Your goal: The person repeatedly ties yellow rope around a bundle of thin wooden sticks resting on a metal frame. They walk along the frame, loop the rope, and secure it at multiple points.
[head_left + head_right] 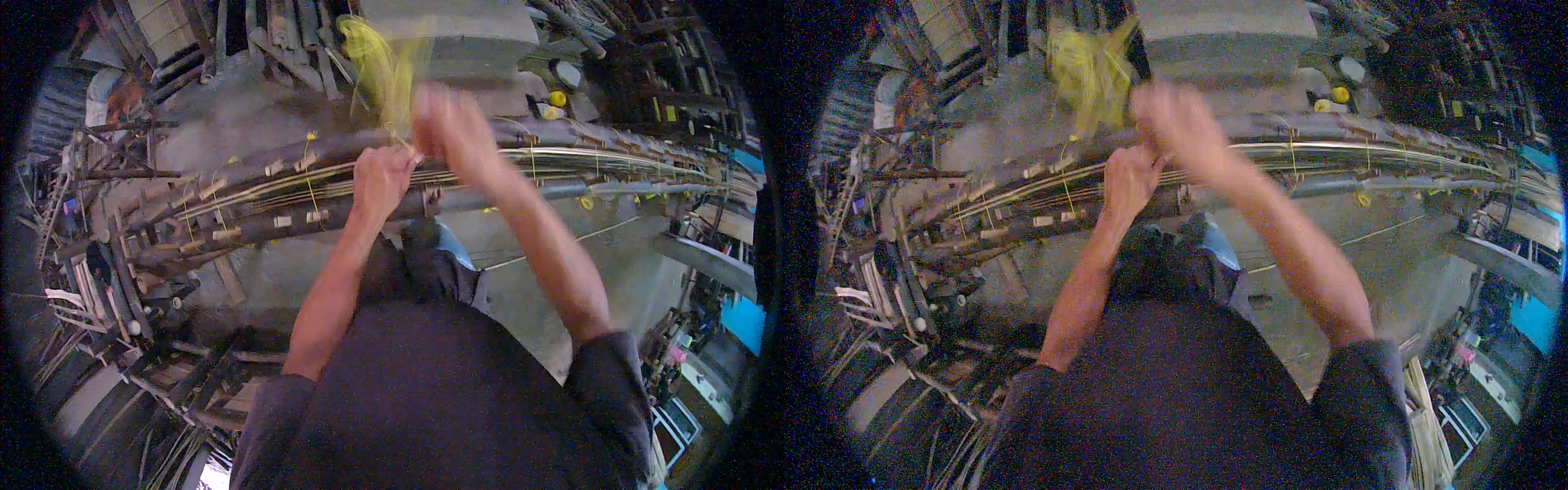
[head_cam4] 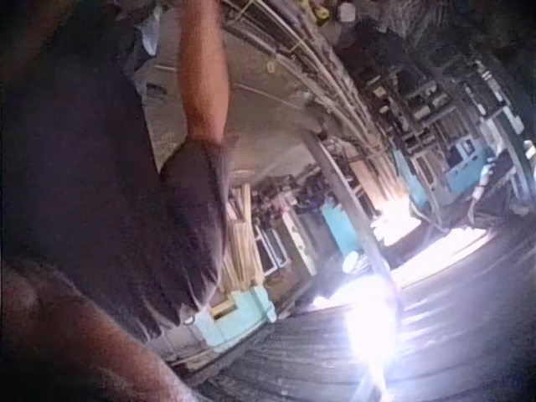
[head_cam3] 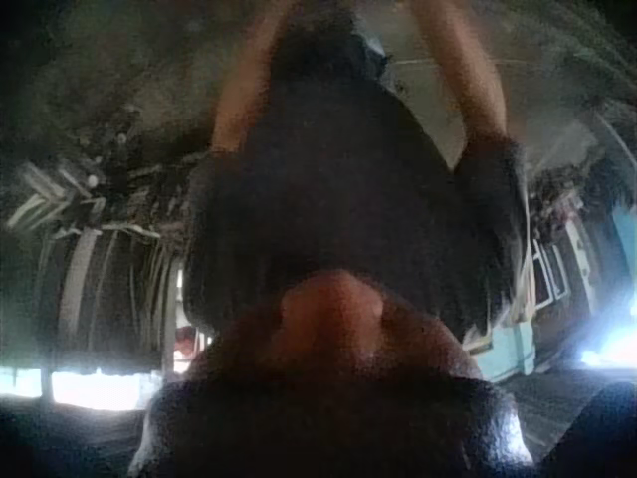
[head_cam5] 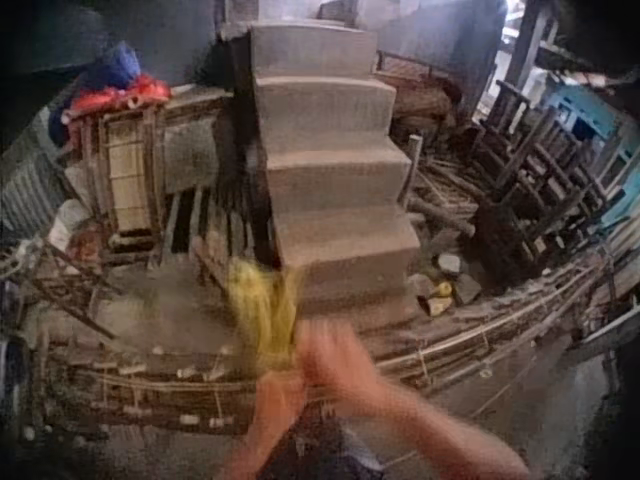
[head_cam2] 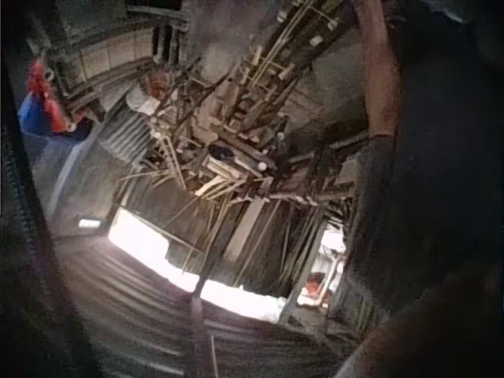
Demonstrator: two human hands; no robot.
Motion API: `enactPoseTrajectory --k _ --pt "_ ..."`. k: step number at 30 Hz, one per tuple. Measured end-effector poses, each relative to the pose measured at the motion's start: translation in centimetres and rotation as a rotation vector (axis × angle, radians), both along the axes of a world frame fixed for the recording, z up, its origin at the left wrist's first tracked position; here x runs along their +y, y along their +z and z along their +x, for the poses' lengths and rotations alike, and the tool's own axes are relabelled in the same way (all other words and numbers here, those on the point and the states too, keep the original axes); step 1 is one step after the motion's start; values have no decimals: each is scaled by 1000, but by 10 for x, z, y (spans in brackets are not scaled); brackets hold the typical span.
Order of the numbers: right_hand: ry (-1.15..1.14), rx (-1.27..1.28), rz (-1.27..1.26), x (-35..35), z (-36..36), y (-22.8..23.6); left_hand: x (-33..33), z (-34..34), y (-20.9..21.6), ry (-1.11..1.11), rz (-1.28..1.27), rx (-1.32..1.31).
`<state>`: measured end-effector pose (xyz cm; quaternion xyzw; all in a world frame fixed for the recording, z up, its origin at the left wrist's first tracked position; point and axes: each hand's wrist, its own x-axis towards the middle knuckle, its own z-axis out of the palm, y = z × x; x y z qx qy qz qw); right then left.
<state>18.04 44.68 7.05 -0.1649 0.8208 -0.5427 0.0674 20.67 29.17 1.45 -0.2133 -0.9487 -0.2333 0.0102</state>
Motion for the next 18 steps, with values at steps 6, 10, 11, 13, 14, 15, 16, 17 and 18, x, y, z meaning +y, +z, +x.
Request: enactPoseTrajectory --k 6,10,11,13,14,15,16,17,18 --pt "355 71 284 -21 123 -64 13 16 12 33 512 -115" --pt "-96 329 245 21 97 -18 39 -33 53 -28 656 -204" --pt "-308 308 341 33 78 -6 42 -60 38 61 615 -387" --pt "-172 279 490 41 54 -8 38 -102 -7 214 749 -829" --pt "-87 280 530 46 49 -19 35 -114 -37 239 824 -942" --pt "-23 272 576 51 43 -27 43 -124 -32 181 705 -884" --pt "-101 289 384 52 54 -7 43 -129 -21 145 594 -813" --pt "-201 223 366 53 73 4 33 -124 -16 131 482 -753" --pt "-292 165 347 55 94 14 14 -131 -18 110 428 -678"
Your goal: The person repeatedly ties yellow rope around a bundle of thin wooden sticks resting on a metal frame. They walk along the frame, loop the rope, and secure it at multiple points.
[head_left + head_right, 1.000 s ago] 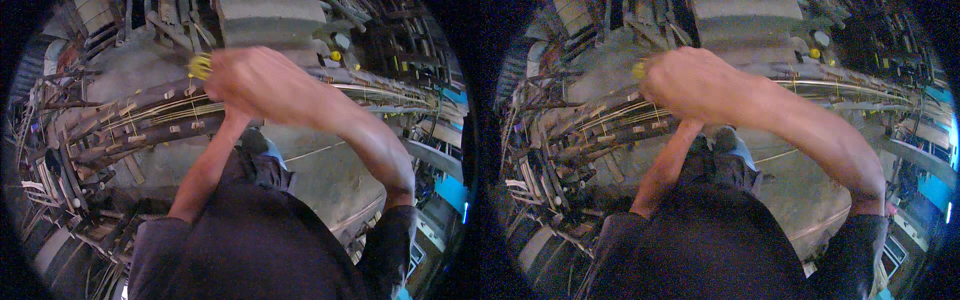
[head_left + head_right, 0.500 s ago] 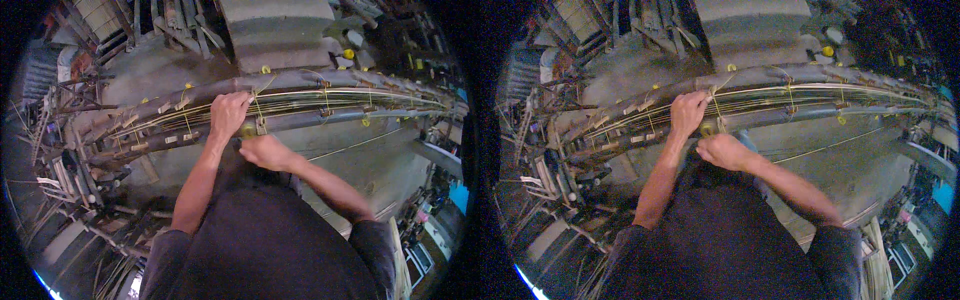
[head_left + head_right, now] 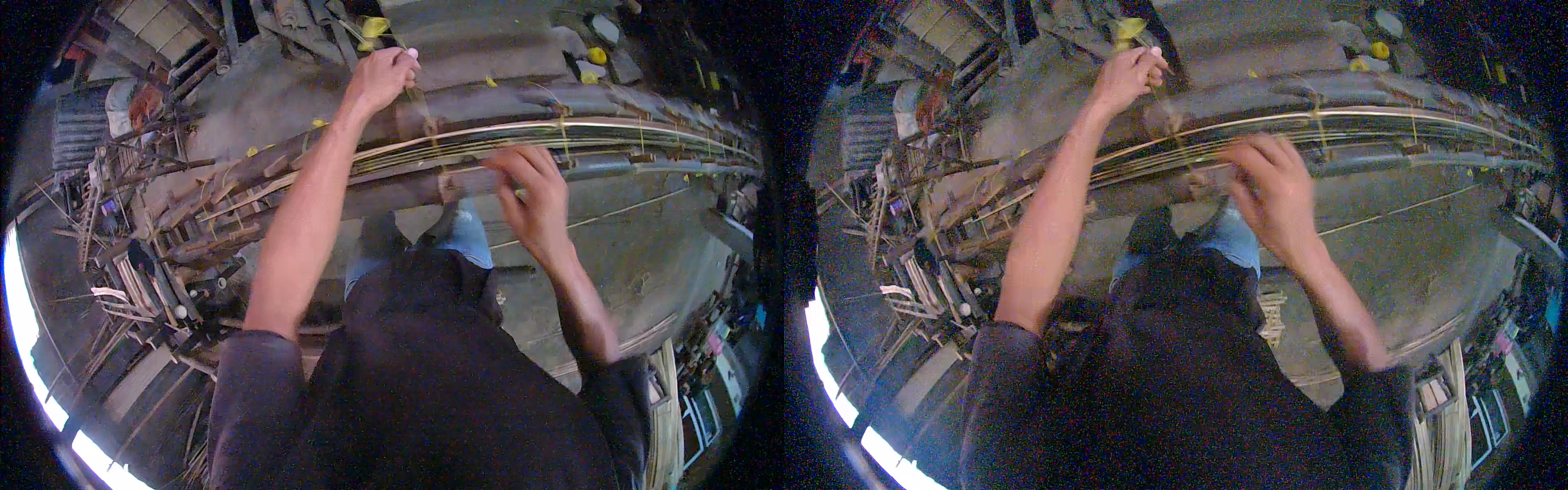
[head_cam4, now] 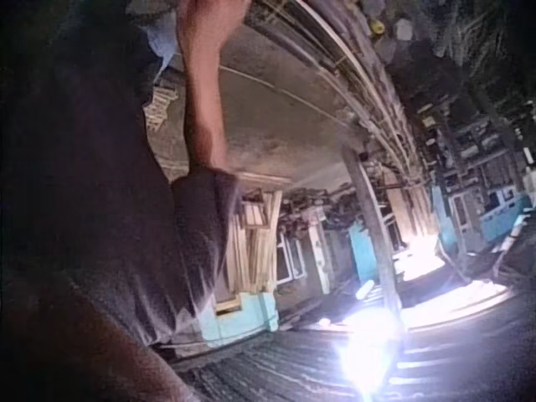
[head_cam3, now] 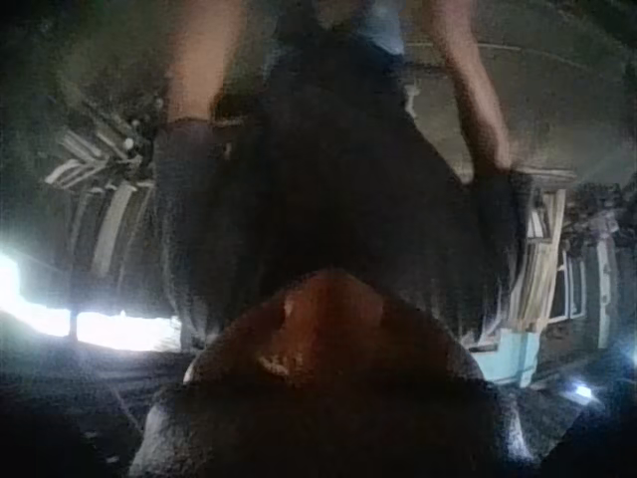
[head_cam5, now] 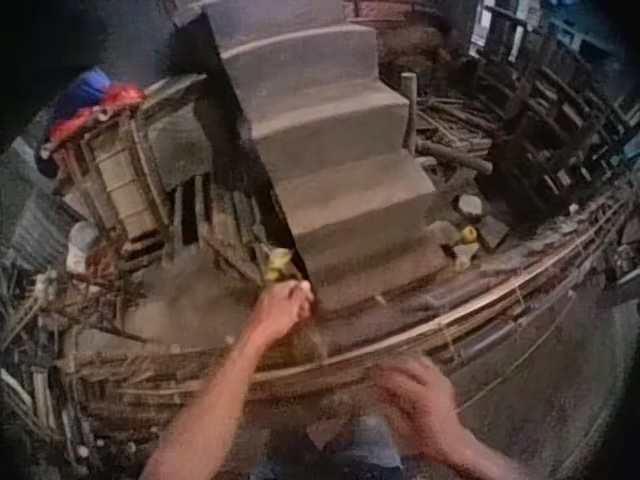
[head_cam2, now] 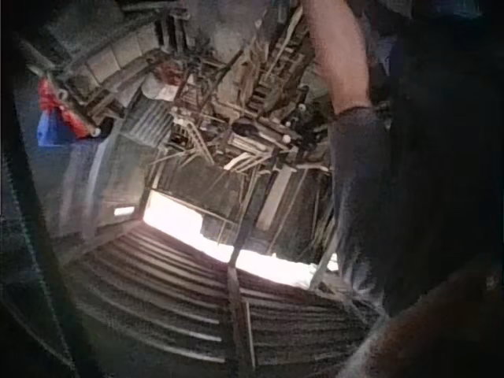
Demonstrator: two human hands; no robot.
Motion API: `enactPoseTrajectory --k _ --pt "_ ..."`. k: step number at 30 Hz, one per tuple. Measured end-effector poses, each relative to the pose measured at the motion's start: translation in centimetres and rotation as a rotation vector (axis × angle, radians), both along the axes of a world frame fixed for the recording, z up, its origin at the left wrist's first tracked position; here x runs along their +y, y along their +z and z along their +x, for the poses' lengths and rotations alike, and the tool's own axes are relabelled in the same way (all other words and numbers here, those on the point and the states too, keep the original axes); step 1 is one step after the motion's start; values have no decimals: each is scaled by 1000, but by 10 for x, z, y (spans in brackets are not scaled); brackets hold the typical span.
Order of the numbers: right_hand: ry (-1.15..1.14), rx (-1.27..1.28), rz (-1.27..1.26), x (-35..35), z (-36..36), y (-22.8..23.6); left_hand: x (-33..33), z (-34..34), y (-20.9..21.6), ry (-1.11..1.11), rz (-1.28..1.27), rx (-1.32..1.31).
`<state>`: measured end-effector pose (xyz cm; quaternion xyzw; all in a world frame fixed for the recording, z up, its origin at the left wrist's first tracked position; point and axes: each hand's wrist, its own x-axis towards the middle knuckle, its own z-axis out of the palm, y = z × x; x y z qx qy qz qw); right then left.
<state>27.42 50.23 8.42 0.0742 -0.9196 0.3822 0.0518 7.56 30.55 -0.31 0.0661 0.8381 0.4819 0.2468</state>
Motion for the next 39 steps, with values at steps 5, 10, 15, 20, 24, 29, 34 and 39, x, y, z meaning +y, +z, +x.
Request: enactPoseTrajectory --k 5,10,15,20,24,29,34,39 --pt "14 -572 -359 -64 91 -9 -82 -10 44 -265 -239 457" --pt "-84 -574 -324 -162 98 -30 -55 88 30 -702 -275 833" --pt "-289 -812 -885 -222 141 -37 -114 45 76 -573 -371 639" --pt "-422 -831 -880 -266 79 -126 -189 58 102 -426 76 149" --pt "41 -202 -53 -220 20 48 -224 119 62 -283 -98 499" --pt "600 71 256 -299 -121 139 -196 123 10 -137 -370 784" --pt "42 -222 478 -242 -205 2 -181 121 17 -101 -227 530" --pt "47 -469 -480 -229 -175 -59 -178 117 18 -110 -335 585"
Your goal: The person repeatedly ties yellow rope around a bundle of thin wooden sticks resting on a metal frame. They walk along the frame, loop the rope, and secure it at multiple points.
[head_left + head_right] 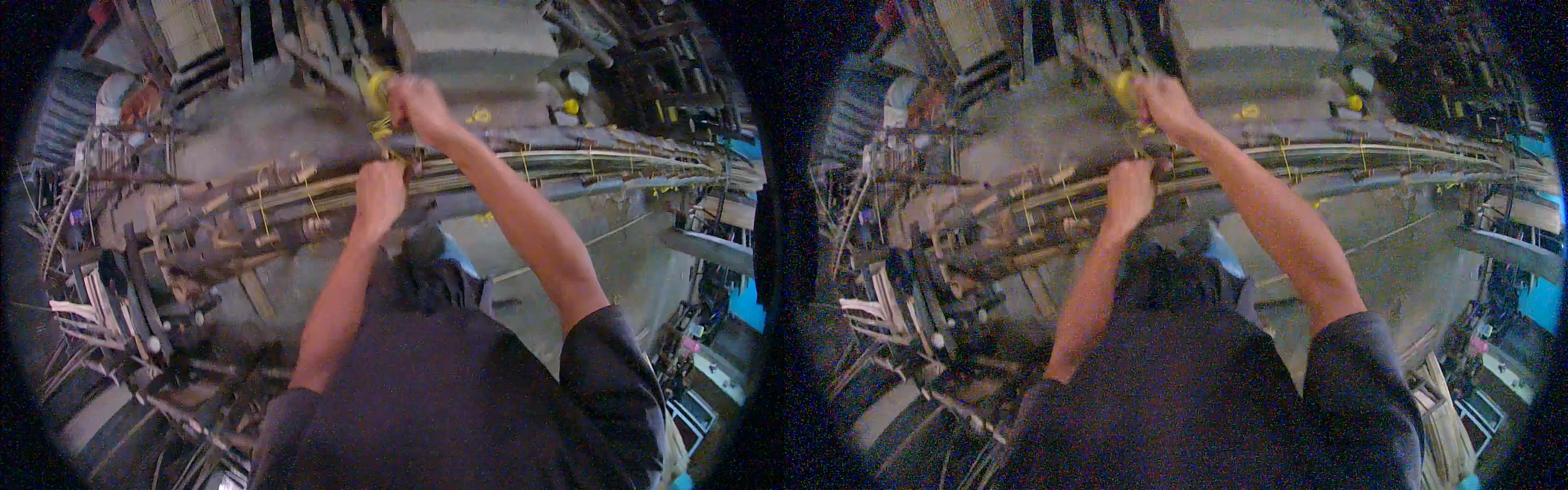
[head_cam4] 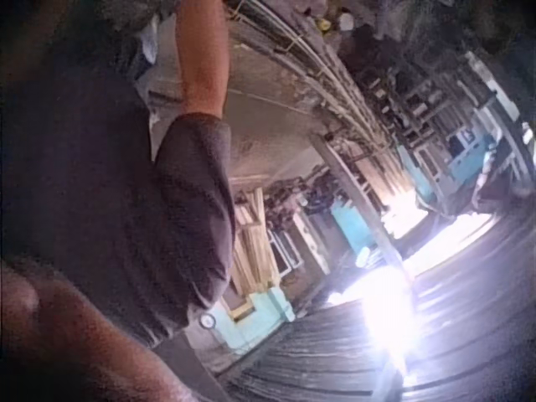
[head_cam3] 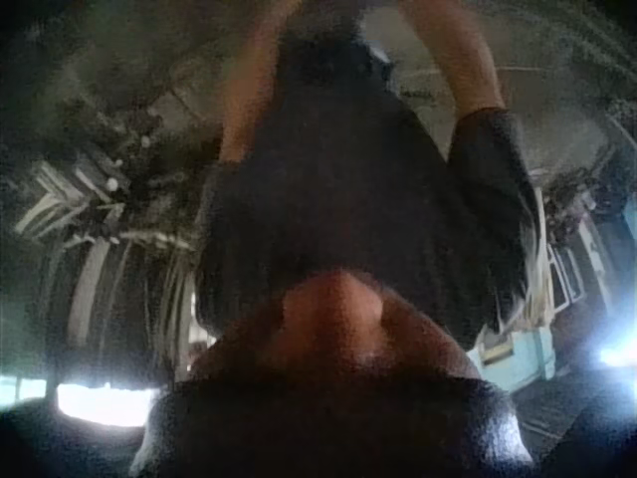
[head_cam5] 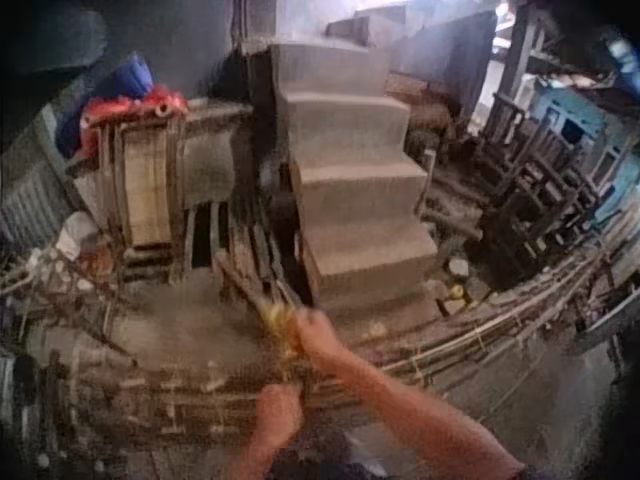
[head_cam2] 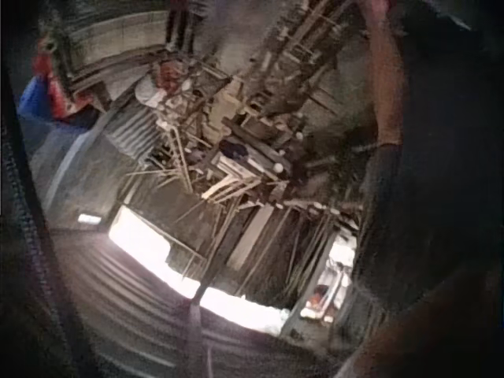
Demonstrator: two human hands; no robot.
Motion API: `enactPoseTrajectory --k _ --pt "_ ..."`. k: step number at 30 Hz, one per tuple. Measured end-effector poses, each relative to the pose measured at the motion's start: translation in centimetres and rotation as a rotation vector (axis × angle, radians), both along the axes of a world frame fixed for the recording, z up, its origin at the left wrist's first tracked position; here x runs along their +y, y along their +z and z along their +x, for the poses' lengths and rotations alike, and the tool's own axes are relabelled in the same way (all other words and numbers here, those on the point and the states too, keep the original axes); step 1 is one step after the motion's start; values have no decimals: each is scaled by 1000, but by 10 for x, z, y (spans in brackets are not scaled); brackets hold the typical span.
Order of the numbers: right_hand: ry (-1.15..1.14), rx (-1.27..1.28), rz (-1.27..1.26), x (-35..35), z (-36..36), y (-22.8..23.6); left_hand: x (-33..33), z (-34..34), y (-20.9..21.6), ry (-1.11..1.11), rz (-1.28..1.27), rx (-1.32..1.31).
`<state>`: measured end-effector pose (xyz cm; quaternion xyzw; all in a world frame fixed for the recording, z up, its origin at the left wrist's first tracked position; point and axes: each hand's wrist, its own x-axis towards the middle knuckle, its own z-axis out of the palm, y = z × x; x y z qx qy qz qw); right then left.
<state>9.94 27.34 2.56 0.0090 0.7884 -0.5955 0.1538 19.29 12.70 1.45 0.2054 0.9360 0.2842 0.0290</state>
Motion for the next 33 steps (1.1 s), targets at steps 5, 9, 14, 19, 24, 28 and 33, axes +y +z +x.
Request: enactPoseTrajectory --k 5,9,14,19,24,28,33 --pt "630 572 402 -18 186 -7 -4 9 10 79 150 -134" --pt "479 616 336 -46 184 -32 6 2 40 -12 537 -265" --pt "664 585 515 -43 195 -41 35 -105 28 70 326 -560" --pt "175 704 264 3 182 23 32 -139 -45 92 624 -1035" --pt "92 547 911 38 119 24 44 -156 -2 263 810 -970" --pt "-44 420 983 100 113 82 -22 -183 26 306 1083 -703" --pt "400 578 1296 162 101 42 -26 -191 61 373 1179 -541"
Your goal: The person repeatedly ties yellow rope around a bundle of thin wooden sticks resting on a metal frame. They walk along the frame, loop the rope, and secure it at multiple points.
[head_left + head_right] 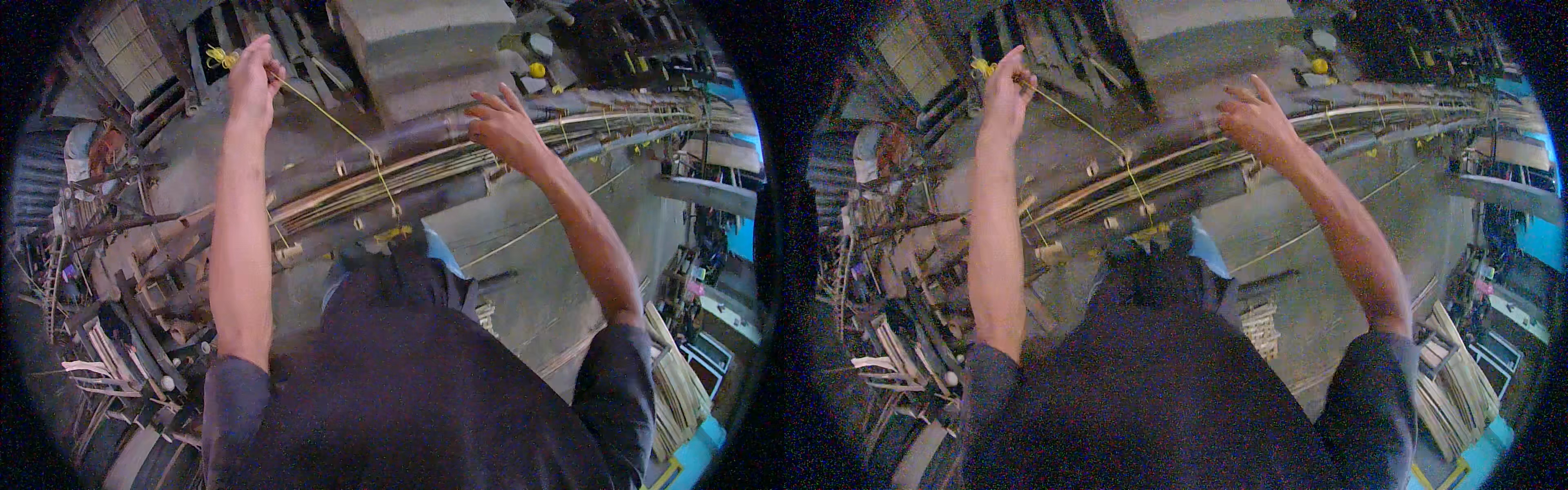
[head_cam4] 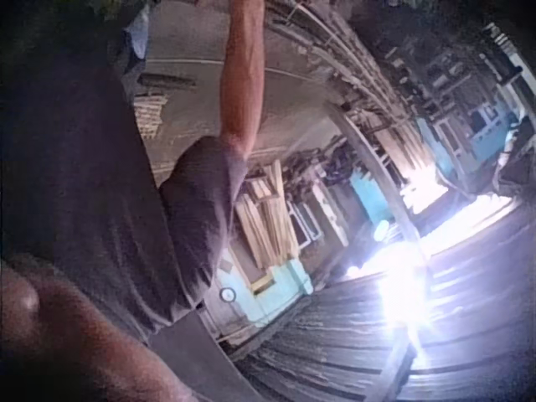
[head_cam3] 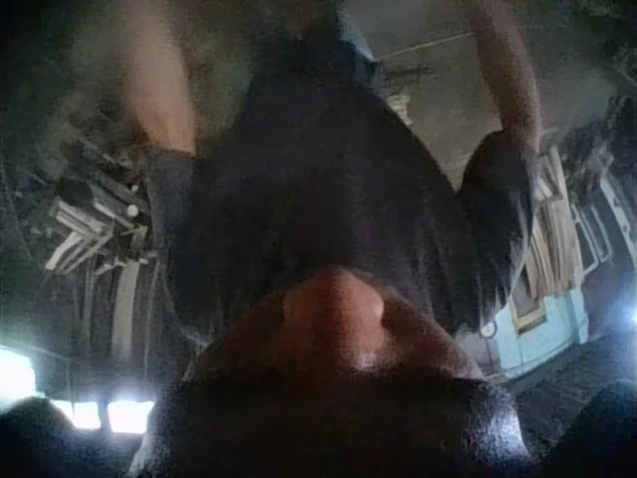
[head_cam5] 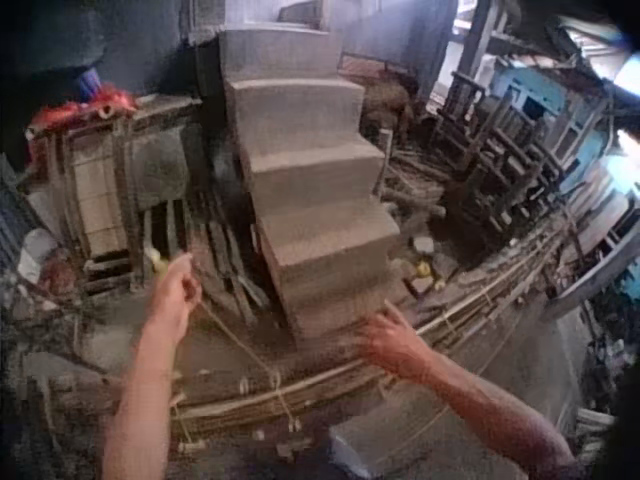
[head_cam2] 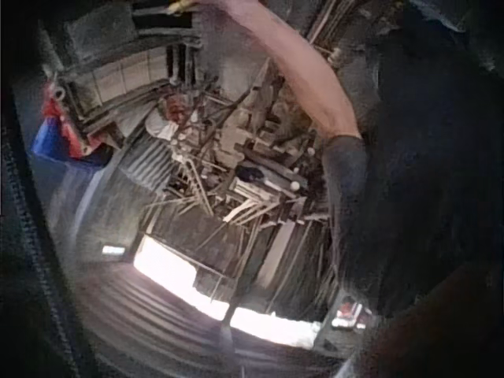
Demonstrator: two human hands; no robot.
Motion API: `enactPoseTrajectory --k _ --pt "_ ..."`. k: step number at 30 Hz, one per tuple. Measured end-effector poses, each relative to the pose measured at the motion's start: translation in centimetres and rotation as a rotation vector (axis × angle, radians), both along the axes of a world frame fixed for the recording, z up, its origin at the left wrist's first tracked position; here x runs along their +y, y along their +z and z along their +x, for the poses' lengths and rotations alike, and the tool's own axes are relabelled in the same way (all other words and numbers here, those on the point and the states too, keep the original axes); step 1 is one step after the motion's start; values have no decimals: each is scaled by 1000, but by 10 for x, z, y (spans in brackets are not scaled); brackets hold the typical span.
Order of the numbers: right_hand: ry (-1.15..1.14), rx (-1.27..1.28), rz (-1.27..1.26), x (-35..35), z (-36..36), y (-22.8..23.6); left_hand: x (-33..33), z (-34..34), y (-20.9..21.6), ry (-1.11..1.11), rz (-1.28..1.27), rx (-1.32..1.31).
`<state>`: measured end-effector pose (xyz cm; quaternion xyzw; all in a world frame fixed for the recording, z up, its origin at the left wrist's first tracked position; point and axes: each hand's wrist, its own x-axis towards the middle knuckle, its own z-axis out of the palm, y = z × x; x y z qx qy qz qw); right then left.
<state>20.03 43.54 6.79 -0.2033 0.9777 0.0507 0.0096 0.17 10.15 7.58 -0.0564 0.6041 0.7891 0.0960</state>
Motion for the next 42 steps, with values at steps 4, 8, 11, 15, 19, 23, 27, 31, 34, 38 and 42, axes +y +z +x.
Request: enactPoseTrajectory --k 4,8,11,15,19,23,27,31,34,38,42 --pt "-45 10 -152 -14 -1 35 13 8 -28 -362 -452 184" --pt "64 -27 -165 -8 1 -1 7 40 -61 -796 -1148 443" --pt "-59 -45 -401 -24 35 42 -38 80 -12 -510 -829 271" --pt "-57 -662 -766 -96 127 38 -145 118 41 -663 -489 -170" --pt "-625 -1503 -1907 -219 153 9 -180 150 37 -691 -665 -12" --pt "-790 -1051 -1706 -333 142 -108 -172 167 -7 -862 -1061 356" --pt "-274 -329 -850 -324 84 54 -175 175 -53 -867 -1085 460" --pt "348 -310 -377 -370 -18 136 -174 178 -99 -564 -943 780" --pt "222 -180 -724 -371 -97 74 -184 182 -122 -565 -1028 822" --pt "-344 -235 -389 -344 -110 -51 -161 170 -66 -690 -1159 544" --pt "-229 -415 -1122 -334 -95 -43 -173 182 -80 -554 -1069 615"
